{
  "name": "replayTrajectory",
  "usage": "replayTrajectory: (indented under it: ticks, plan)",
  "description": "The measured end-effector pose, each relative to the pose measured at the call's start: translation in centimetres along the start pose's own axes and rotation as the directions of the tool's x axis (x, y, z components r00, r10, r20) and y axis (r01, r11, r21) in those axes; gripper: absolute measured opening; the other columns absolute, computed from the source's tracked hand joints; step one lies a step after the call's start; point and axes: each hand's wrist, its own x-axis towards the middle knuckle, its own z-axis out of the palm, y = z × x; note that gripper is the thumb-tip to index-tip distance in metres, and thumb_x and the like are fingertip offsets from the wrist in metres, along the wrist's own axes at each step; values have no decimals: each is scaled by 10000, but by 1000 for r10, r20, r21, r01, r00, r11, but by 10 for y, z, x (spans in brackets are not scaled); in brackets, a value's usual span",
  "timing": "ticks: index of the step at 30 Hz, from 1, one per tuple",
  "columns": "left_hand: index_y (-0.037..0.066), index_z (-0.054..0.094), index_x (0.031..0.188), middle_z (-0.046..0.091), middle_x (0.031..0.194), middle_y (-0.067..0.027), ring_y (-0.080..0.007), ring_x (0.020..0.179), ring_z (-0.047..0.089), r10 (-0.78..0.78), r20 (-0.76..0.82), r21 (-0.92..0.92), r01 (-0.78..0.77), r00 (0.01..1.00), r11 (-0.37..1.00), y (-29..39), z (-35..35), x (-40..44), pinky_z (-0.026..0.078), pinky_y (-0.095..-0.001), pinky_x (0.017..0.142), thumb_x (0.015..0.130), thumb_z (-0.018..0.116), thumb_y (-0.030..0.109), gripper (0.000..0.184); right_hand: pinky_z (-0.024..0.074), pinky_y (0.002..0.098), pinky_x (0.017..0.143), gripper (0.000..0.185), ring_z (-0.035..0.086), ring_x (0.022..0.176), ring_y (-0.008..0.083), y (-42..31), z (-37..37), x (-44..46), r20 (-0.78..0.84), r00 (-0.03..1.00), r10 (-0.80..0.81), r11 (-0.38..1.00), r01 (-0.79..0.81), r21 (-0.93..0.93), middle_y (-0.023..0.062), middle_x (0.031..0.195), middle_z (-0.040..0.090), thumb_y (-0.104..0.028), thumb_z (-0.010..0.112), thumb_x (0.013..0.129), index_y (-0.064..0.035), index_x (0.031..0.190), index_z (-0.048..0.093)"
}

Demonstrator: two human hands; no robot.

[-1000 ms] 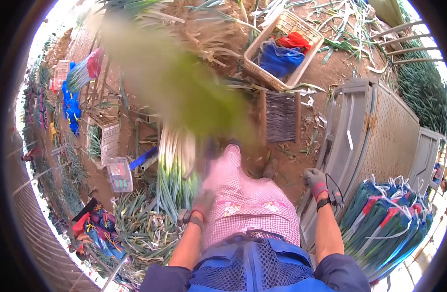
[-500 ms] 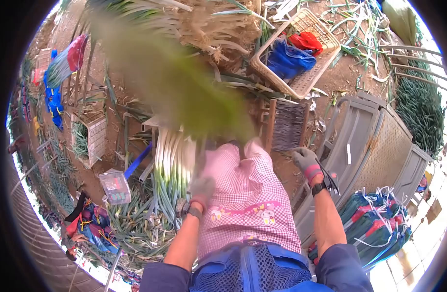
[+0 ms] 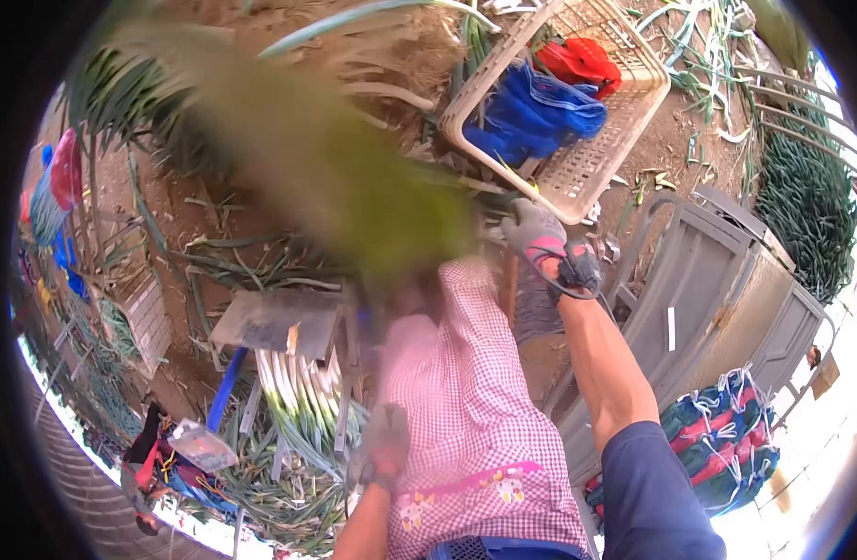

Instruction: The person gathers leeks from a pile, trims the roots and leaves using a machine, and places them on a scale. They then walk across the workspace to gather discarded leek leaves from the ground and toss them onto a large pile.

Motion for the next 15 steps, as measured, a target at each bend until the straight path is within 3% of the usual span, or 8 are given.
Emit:
replayTrajectory:
  ticks: [2, 3, 7, 10, 11, 13, 15]
  plan:
    - [57, 661, 940, 681, 765, -106, -247, 687, 661, 83, -99, -38, -87, 992, 995, -8, 12, 4, 511, -363, 660, 870, 665, 209, 167, 509, 460, 833, 341, 658, 954, 375, 3, 13, 12, -79, 997, -10, 999, 7, -37, 186, 966, 695, -289, 629, 835, -99, 1117, 658]
    - [51, 659, 922, 660, 728, -100, -212, 641, 632, 54, -84, -25, -56, 995, 998, -4, 11, 6, 501, -351, 633, 869, 659, 187, 146, 510, 463, 827, 349, 661, 943, 369, 6, 18, 18, -127, 991, -29, 999, 23, -48, 179, 969, 693, -290, 640, 831, -102, 1126, 649]
    - [51, 654, 896, 643, 701, -96, -208, 607, 615, 2, -62, -37, -4, 998, 999, 12, 8, 10, 492, -354, 601, 860, 675, 193, 148, 513, 470, 819, 400, 669, 924, 344, 6, 10, 33, -165, 985, 47, 989, -69, -128, 159, 998, 681, -307, 681, 819, -106, 1159, 618]
    - [58, 655, 880, 634, 690, -94, -221, 605, 617, 3, -101, -20, -5, 995, 1000, 23, 12, 14, 496, -351, 599, 854, 688, 206, 154, 517, 477, 796, 390, 671, 918, 337, 20, 17, 52, -162, 974, -161, 939, 101, -329, 149, 1000, 673, -317, 690, 825, -106, 1142, 604]
    - [67, 658, 880, 624, 676, -89, -225, 600, 618, 24, -104, 27, -21, 994, 999, 32, 12, 16, 499, -349, 600, 850, 698, 225, 165, 520, 478, 799, 347, 669, 931, 349, 22, 20, 64, -85, 988, -126, 936, 90, -340, 161, 999, 674, -304, 677, 829, -96, 1100, 615]
    - [72, 659, 883, 620, 676, -87, -219, 594, 612, -77, -60, -24, 75, 995, 997, 49, 11, 18, 495, -349, 593, 850, 700, 232, 169, 527, 480, 805, 271, 664, 957, 372, 25, 19, 86, 62, 997, -44, 923, 64, -381, 184, 996, 676, -278, 652, 837, -76, 1018, 638]
    - [75, 661, 885, 618, 677, -85, -213, 586, 604, -142, -26, -47, 141, 989, 989, 57, 12, 19, 492, -347, 586, 849, 702, 233, 167, 531, 479, 792, 247, 668, 938, 369, 35, 12, 103, 185, 980, -73, 903, 144, -405, 188, 990, 675, -264, 633, 854, -70, 1007, 637]
